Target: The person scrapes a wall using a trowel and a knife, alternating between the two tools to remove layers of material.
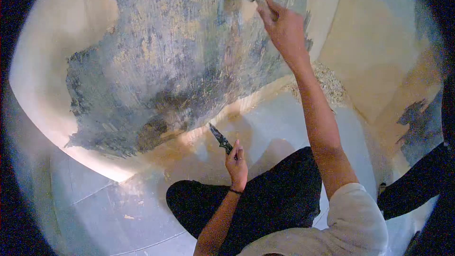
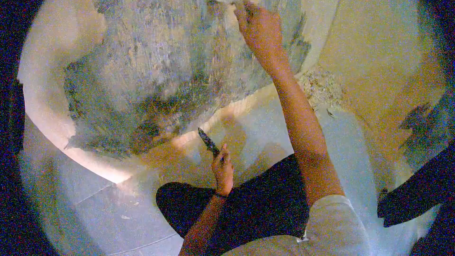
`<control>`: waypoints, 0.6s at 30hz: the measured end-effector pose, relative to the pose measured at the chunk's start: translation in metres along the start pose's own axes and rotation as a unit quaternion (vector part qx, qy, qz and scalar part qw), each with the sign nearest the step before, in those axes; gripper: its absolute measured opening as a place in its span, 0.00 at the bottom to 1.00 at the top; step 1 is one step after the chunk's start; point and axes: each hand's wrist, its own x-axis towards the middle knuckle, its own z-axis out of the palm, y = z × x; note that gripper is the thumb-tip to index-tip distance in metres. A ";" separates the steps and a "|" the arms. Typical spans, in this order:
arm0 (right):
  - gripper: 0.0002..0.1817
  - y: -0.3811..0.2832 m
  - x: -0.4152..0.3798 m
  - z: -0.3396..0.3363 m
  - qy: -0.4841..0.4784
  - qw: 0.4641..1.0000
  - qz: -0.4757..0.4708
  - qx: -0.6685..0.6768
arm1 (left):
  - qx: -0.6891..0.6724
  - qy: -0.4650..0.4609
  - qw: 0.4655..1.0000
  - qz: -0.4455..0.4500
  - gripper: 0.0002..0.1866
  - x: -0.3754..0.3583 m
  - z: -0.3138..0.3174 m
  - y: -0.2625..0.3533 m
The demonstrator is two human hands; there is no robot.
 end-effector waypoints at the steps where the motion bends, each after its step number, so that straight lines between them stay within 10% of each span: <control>1: 0.21 -0.003 -0.013 0.000 -0.018 1.000 0.007 -0.018 | 0.005 0.001 1.000 0.015 0.17 0.001 -0.001 -0.001; 18: 0.25 0.004 0.072 0.003 0.055 0.996 -0.048 -0.059 | -0.081 0.000 0.995 -0.050 0.16 0.000 -0.005 0.018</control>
